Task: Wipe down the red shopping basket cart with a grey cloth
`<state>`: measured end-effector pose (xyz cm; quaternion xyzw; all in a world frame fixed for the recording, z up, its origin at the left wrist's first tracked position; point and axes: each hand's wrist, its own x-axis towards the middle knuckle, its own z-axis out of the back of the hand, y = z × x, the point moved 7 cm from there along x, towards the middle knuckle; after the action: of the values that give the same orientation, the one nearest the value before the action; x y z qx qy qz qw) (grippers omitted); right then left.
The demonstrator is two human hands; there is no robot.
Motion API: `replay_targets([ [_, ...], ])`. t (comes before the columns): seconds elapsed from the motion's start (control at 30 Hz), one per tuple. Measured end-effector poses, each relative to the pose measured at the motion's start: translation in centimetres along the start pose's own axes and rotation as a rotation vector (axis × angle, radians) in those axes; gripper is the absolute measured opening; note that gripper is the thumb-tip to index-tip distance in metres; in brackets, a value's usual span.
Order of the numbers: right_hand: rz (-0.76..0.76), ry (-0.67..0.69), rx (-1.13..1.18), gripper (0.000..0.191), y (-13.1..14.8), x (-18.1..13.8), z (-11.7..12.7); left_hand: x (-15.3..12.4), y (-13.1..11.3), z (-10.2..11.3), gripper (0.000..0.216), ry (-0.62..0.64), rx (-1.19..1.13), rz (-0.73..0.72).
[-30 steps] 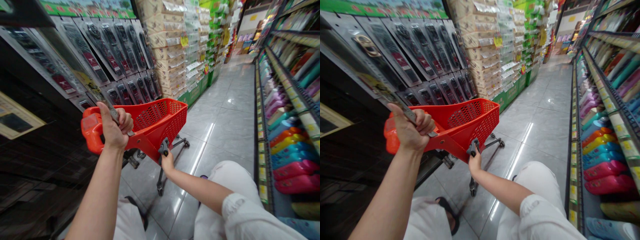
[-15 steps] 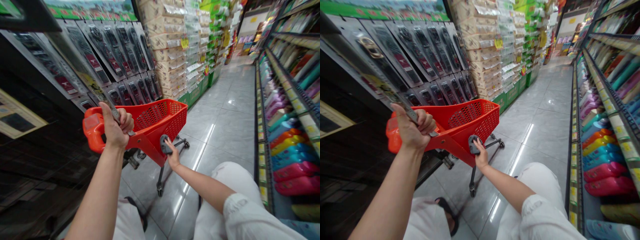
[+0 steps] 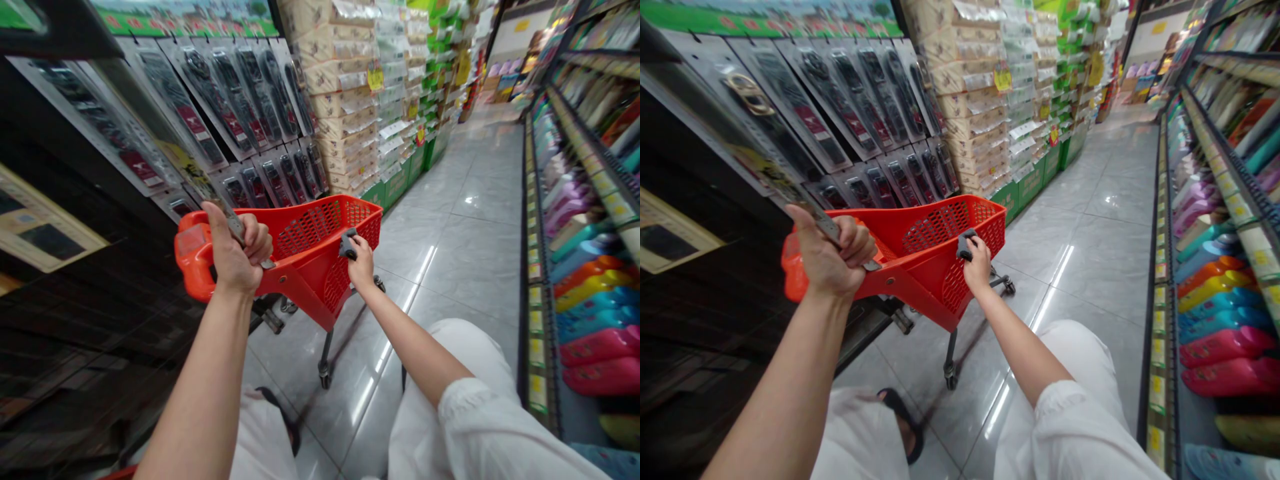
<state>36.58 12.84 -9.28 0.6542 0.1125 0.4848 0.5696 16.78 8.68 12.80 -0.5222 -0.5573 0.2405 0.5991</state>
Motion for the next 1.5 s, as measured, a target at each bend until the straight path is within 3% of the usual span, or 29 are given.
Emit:
replay_targets([
  [0.3,0.267,0.203,-0.006,0.05,9.9,-5.7,-2.3,0.0,0.1,0.4,0.067,-0.025,-0.001,-0.019],
  [0.4,0.338,0.276,-0.022,0.049,11.7,-6.4,-2.6,-0.2,0.0,0.5,0.069,-0.048,0.002,-0.016],
  [0.5,0.439,0.353,-0.09,0.052,11.6,-5.8,-2.4,-0.3,0.0,0.8,0.069,-0.084,-0.003,0.001],
  [0.6,0.433,0.373,-0.171,0.059,8.9,-3.8,-1.3,-0.2,0.2,0.9,0.069,-0.089,-0.004,0.008],
  [0.8,-0.008,0.066,-0.125,0.058,-1.0,0.6,2.4,-0.1,0.2,0.5,0.069,-0.051,-0.009,-0.006],
  [0.9,-0.055,0.026,-0.075,0.062,-2.7,1.0,1.7,0.0,0.2,0.5,0.069,-0.047,-0.003,0.006],
  [1.1,0.029,0.034,-0.147,0.071,-0.1,-1.7,-0.5,0.3,0.5,0.3,0.069,-0.048,-0.034,0.015],
  [1.33,0.137,0.091,-0.086,0.07,5.5,-6.3,-2.2,0.8,1.1,-0.1,0.069,-0.07,-0.067,0.019],
  [1.5,0.33,0.26,-0.043,0.062,9.5,-7.4,-3.0,0.9,1.2,-0.3,0.068,-0.041,-0.077,-0.009],
])
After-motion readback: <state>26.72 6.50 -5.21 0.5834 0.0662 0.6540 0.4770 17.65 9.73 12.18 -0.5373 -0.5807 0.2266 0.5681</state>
